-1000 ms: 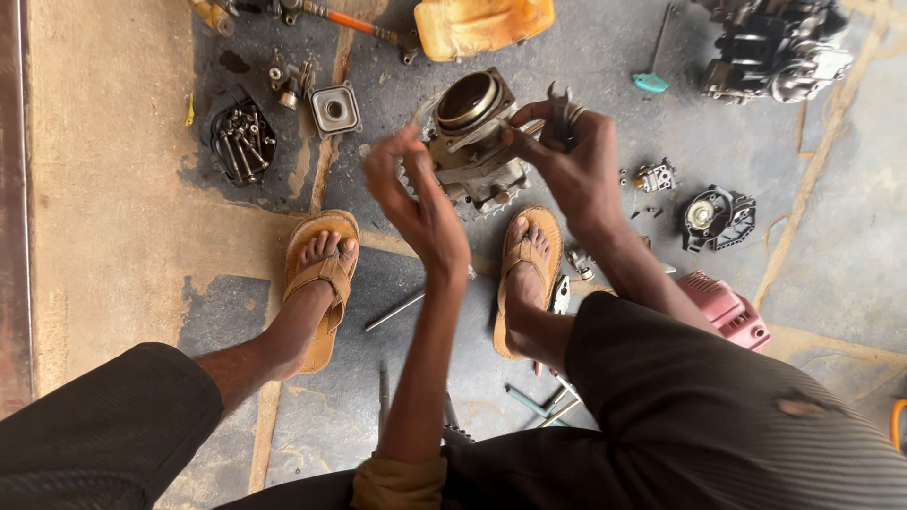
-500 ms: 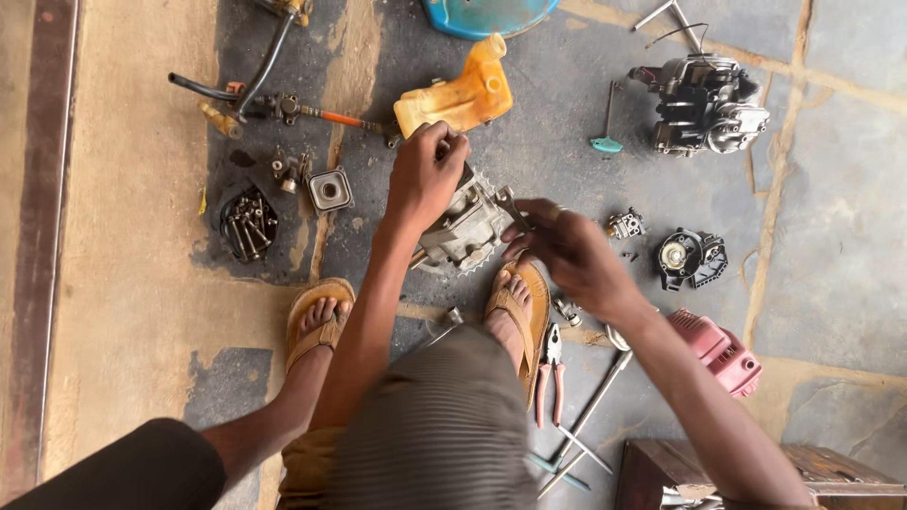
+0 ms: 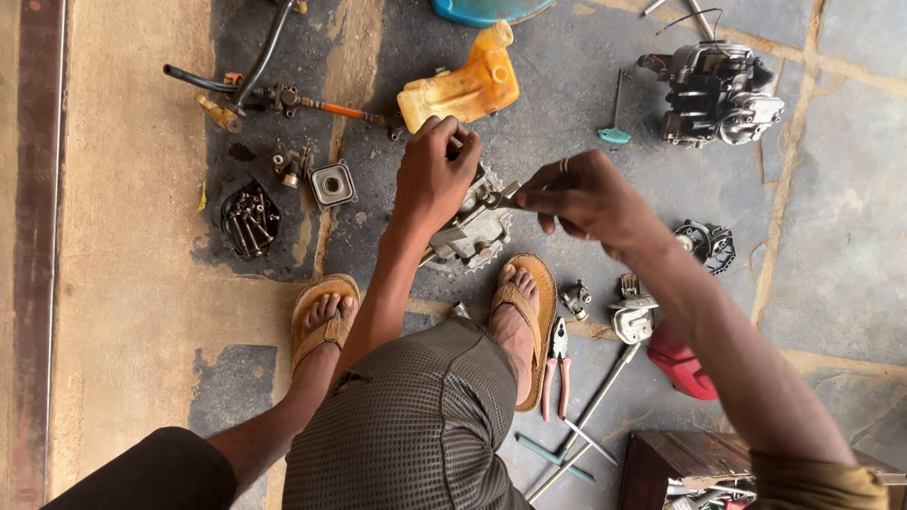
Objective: The person sits on the floor and uses a wrench and hammer to disassemble and reassemble a small engine component. They remove bolts, adjust internal parts, and tighten components back together.
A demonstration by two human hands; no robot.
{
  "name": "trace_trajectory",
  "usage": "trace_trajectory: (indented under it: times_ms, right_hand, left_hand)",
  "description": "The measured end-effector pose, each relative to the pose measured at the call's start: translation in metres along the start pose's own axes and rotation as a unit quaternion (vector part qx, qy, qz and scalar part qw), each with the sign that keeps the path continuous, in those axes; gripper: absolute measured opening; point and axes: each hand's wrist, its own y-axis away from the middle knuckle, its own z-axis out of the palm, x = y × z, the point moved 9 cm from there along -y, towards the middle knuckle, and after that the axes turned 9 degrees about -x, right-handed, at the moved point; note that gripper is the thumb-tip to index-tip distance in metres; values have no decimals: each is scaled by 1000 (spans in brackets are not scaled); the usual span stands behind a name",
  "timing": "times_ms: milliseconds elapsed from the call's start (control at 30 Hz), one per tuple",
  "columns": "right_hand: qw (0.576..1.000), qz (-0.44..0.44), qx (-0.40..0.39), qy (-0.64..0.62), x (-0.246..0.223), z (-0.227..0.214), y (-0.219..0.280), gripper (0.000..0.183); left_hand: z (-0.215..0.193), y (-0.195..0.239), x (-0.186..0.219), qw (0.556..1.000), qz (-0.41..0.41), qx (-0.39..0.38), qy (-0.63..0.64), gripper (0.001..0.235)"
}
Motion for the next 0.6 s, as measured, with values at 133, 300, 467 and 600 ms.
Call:
trace_trajectory:
  times_ms: [133,300,467,600]
  right_hand:
    - [997,45,-26,59,-7,-4,-13,19]
    - [985,115,-59,115,-15,-8,-20,18]
    - [985,113,-76,107,-13,-5,-25,17]
    - [993,99,5,71,12,21,-18,14]
  left_hand:
    - [0,1,3,1000,9,7,-8,29]
    - [-2,2,6,1000,5,4,-5,29]
    - [-2,2,7,1000,6,7,-5,29]
    - [-2,1,5,1000,-7,17,-9,26]
